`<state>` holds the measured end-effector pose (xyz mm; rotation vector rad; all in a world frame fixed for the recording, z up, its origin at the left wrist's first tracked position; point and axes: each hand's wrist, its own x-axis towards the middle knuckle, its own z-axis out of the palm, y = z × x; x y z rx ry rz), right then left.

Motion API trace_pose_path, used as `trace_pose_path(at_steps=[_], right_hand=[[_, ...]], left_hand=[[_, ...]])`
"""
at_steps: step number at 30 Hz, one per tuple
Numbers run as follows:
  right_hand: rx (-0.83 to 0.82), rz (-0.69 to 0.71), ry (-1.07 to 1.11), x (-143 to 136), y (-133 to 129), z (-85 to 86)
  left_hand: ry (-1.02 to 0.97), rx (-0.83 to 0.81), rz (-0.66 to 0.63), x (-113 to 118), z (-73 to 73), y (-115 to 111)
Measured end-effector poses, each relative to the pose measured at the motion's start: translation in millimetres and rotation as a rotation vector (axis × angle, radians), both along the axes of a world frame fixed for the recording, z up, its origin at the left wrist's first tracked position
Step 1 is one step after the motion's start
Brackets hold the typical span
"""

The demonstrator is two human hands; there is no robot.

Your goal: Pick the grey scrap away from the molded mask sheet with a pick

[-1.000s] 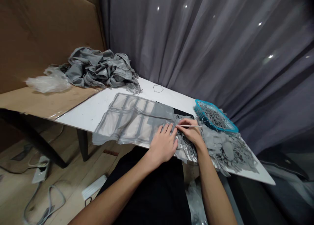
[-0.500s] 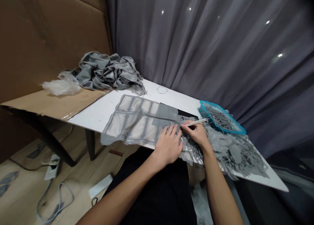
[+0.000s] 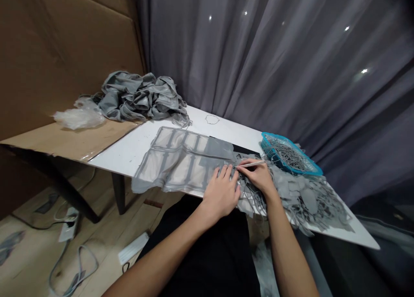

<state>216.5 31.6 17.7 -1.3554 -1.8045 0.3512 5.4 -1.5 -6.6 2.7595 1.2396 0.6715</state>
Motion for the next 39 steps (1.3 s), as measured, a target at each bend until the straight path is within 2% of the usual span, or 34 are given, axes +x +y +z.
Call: trace_pose_path(at_steps=[7,13,19,33,39], right_hand=[[0.052,0.076,-0.010,1.9,-0.9,-2.2],[-0.010,0.104,0.068,0.7,-2.1,-2.6],[-0.074,0.092,0.065,1.9,-3.5,-3.4],[-0.025,0.073,-0.015,1.9,-3.7,-2.5],[-0.049,0.089,0.021,2.5,-3.5,-3.6]], left_hand=[[0.003,-0.014,-0.010,-0.3,1.0,0.0],[0.009,-0.012,-0.009,-0.2,2.3,0.2],[0.008,-0.031,-0.015,-0.9,2.6,0.1],[-0.006,0.006,-0.012,-1.4,1.1,-0.1],[0.009,0.007,-0.012,-1.6,1.2,-0.3]])
